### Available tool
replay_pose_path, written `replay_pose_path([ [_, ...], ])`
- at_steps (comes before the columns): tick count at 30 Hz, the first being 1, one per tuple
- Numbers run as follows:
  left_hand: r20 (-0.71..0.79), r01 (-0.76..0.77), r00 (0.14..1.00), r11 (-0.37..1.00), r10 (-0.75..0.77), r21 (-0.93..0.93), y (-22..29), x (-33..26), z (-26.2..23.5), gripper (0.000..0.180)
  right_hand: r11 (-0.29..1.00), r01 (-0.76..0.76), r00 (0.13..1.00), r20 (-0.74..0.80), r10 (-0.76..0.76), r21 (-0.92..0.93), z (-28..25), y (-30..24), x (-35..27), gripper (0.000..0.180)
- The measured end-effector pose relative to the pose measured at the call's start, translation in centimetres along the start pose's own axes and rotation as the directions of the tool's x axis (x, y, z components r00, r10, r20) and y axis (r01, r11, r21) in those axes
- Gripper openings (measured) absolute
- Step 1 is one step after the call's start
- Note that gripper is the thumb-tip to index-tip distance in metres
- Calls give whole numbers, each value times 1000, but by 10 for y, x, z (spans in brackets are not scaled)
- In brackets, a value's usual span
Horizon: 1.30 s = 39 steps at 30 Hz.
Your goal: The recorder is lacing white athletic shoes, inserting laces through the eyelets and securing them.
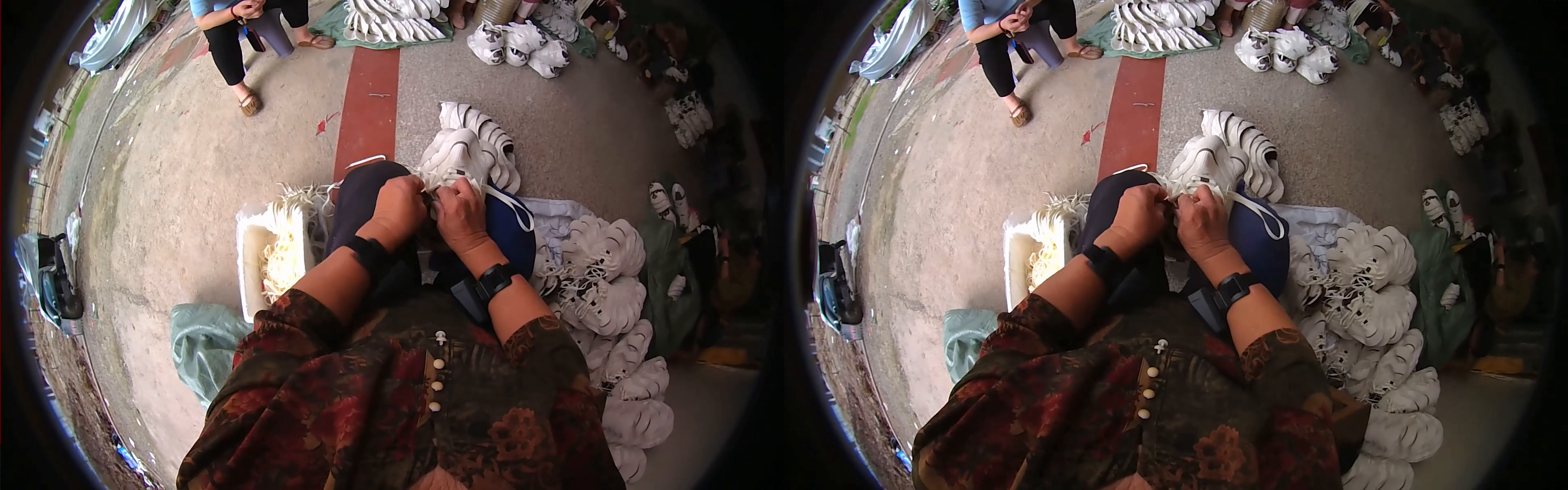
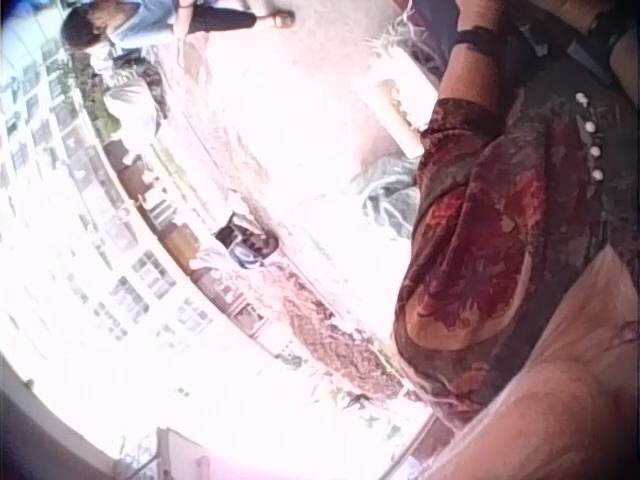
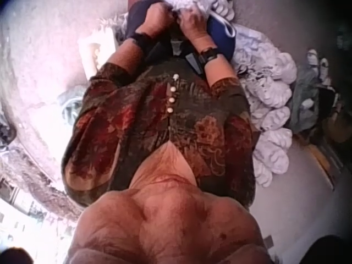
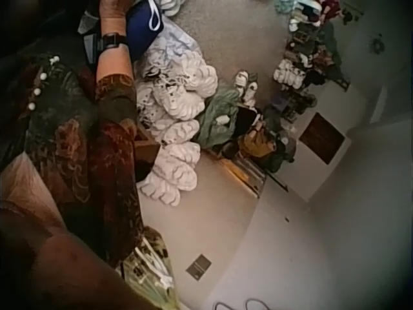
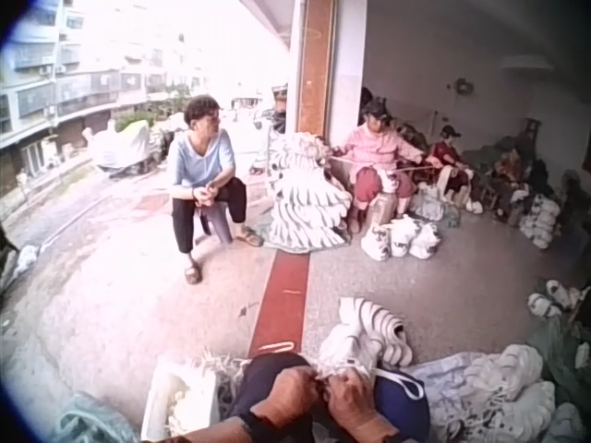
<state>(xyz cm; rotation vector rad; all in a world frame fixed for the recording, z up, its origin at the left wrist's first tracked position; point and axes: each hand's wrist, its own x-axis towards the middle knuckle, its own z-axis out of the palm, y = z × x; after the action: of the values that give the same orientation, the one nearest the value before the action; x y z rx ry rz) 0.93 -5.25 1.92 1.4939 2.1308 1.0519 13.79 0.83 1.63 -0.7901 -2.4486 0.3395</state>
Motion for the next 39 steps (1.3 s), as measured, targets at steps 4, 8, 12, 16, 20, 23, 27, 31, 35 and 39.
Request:
replay_pose_path([
  [4, 117, 81, 991, 994, -72, -77, -7, 7, 0, 17, 995, 19, 1000, 5, -18, -102, 1, -2, -2, 6],
  [8, 164, 60, 986, 969, -20, -241, -18, 10, 5, 19, 993, 23, 1000, 24, -20, -117, -3, -7, 4, 4],
  [12, 140, -30, 988, 973, 63, -227, -16, 8, 2, 19, 941, 212, 977, 61, -203, -265, -2, -9, 6, 9],
  [16, 99, -73, 991, 983, 90, -167, -8, 5, 1, 17, 930, 264, 964, 27, -266, -256, 3, -6, 5, 10],
  [20, 169, -26, 984, 975, 65, -221, -8, 2, -4, 13, 972, 234, 972, 18, -234, -20, -11, -2, 0, 6],
  [23, 193, 115, 980, 938, -53, -328, -1, -4, -8, 11, 1000, -14, 987, -162, 16, 9, -70, 14, -9, 3],
  [27, 10, -184, 982, 955, 191, -233, 21, -2, -1, 9, 978, -199, 899, -386, 208, 64, -99, 62, -25, 8],
  [31, 68, -524, 850, 852, 523, -4, 45, 9, 10, 6, 755, -320, 882, -110, 457, 573, -95, 49, -30, 6],
  [35, -89, -361, 932, 919, 351, -158, 47, 8, 2, 7, 384, -230, 935, 94, 341, 894, -101, 44, -32, 12],
  [39, 48, -536, 834, 829, 549, -159, 39, 0, 5, 9, 277, -158, 940, 58, 337, 948, -97, 43, -30, 15],
])
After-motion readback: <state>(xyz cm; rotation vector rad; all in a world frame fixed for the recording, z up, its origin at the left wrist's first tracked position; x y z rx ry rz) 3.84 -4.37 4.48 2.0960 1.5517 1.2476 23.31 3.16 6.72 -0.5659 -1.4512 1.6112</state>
